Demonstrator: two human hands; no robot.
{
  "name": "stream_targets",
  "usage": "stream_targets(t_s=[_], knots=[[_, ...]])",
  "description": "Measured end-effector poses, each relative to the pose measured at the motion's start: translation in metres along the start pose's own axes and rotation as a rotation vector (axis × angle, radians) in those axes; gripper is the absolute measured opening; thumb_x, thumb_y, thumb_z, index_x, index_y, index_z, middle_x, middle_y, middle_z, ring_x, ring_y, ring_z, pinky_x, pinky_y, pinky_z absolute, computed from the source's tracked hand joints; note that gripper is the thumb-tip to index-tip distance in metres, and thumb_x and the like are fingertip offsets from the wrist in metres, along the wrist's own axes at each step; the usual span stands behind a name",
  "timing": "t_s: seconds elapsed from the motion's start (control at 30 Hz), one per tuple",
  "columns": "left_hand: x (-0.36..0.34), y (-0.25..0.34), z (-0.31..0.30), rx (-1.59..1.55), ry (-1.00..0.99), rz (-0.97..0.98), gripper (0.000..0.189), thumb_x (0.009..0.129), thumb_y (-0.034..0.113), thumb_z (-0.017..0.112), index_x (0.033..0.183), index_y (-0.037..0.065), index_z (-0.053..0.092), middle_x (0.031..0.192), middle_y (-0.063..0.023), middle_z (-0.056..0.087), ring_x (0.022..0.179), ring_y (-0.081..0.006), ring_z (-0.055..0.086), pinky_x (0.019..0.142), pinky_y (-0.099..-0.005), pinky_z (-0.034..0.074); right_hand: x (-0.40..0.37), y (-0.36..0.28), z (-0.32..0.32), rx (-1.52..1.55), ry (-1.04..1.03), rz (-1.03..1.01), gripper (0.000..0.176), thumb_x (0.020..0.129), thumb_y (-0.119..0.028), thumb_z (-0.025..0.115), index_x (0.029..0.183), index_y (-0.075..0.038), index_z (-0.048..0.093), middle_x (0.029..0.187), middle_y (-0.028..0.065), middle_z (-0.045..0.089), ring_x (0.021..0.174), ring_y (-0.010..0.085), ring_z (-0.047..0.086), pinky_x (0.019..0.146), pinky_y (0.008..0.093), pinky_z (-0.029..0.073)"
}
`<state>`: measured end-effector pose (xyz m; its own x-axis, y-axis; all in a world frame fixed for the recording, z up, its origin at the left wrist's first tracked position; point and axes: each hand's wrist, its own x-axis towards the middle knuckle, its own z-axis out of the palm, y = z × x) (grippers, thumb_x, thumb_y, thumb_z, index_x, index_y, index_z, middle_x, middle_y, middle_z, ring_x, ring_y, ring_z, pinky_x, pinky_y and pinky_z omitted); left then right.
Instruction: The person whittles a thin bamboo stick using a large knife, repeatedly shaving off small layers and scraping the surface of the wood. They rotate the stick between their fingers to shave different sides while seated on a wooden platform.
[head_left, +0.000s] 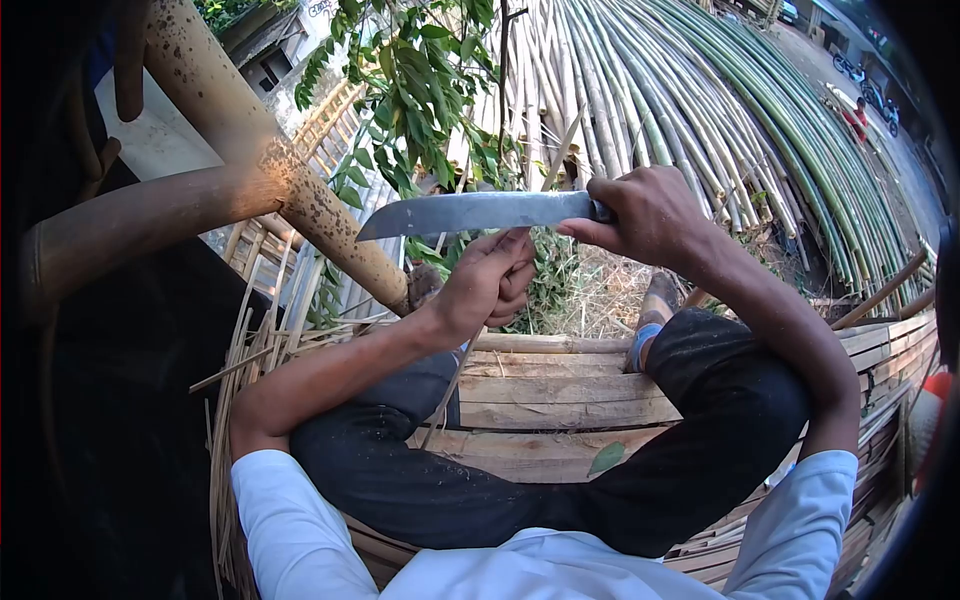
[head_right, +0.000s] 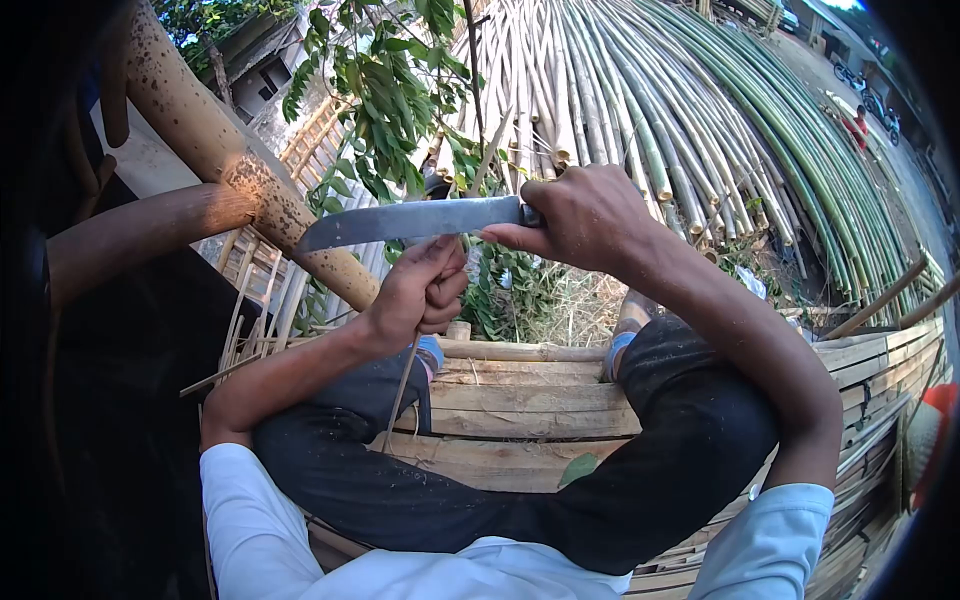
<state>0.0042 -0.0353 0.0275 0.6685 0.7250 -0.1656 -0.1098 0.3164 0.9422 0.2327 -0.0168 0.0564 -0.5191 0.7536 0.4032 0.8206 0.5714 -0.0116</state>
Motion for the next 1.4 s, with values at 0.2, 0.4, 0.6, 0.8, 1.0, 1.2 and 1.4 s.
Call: stream_targets(t_s=[0.2, 0.4, 0.6, 0.8, 1.0, 1.2, 1.4], knots=[[0.005, -0.003, 0.001, -0.036, -0.028, -0.040, 0.036, 0.100, 0.043, 0.029, 0.076, 0.016, 0.033, 0.054, 0.0064, 0.024, 0.039, -0.0039, 0.018, 0.034, -0.0222, 0.012, -0.010, 0.025, 0.006, 0.051, 0.047, 0.126, 0.061, 0.084, -0.064, 0.049, 0.062, -0.008, 0.062, 0.038, 0.0002, 0.043, 0.031, 0.0135, 0.040, 0.037, 0.0331, 0.034], [0.009, -0.006, -0.004, -0.034, 0.002, -0.047, 0.037, 0.100, 0.044, 0.029, 0.077, 0.015, 0.033, 0.055, 0.0061, 0.026, 0.039, -0.0038, 0.019, 0.034, -0.0219, 0.014, -0.013, 0.049, 0.019, 0.143, 0.092, 0.333, 0.067, 0.085, -0.067, 0.042, 0.058, -0.009, 0.060, 0.040, 0.0017, 0.045, 0.032, 0.0149, 0.042, 0.038, 0.0341, 0.035], [0.003, -0.004, -0.003, 0.064, 0.013, 0.061, 0.035, 0.100, 0.041, 0.030, 0.079, 0.014, 0.033, 0.056, 0.0054, 0.026, 0.040, -0.0033, 0.019, 0.035, -0.0213, 0.015, -0.033, 0.087, 0.026, 0.642, 0.176, 0.706, 0.070, 0.091, -0.063, 0.036, 0.061, -0.004, 0.060, 0.046, 0.0001, 0.042, 0.041, 0.0124, 0.040, 0.043, 0.0342, 0.033], [0.010, -0.009, -0.005, 0.067, 0.055, 0.062, 0.029, 0.101, 0.037, 0.030, 0.089, 0.012, 0.038, 0.063, 0.0047, 0.028, 0.046, -0.0034, 0.022, 0.038, -0.0193, 0.017, -0.031, 0.057, 0.009, 0.606, 0.183, 0.464, 0.065, 0.092, -0.059, 0.038, 0.069, -0.003, 0.062, 0.047, 0.0020, 0.045, 0.042, 0.0154, 0.043, 0.045, 0.0350, 0.032], [0.014, -0.012, -0.006, 0.093, 0.041, 0.085, 0.027, 0.099, 0.036, 0.037, 0.095, 0.011, 0.044, 0.066, 0.0048, 0.030, 0.052, -0.0033, 0.027, 0.045, -0.0181, 0.024, -0.017, 0.021, 0.006, 0.249, -0.060, 0.063, 0.059, 0.087, -0.062, 0.046, 0.072, -0.007, 0.064, 0.043, 0.0051, 0.047, 0.036, 0.0192, 0.048, 0.042, 0.0358, 0.038], [0.015, -0.024, -0.010, 0.168, -0.105, 0.209, 0.029, 0.099, 0.036, 0.037, 0.095, 0.010, 0.048, 0.070, 0.0042, 0.033, 0.056, -0.0048, 0.030, 0.049, -0.0202, 0.028, -0.007, 0.002, 0.008, 0.178, -0.067, -0.093, 0.061, 0.086, -0.064, 0.045, 0.072, -0.007, 0.064, 0.040, 0.0045, 0.045, 0.035, 0.0198, 0.049, 0.041, 0.0361, 0.040], [0.008, -0.021, -0.003, 0.188, -0.033, 0.154, 0.027, 0.100, 0.034, 0.036, 0.093, 0.010, 0.047, 0.068, 0.0057, 0.029, 0.054, -0.0037, 0.026, 0.047, -0.0198, 0.024, -0.005, -0.002, 0.010, 0.134, -0.042, -0.105, 0.063, 0.084, -0.067, 0.045, 0.071, -0.008, 0.065, 0.040, 0.0036, 0.046, 0.034, 0.0184, 0.049, 0.039, 0.0352, 0.040]])
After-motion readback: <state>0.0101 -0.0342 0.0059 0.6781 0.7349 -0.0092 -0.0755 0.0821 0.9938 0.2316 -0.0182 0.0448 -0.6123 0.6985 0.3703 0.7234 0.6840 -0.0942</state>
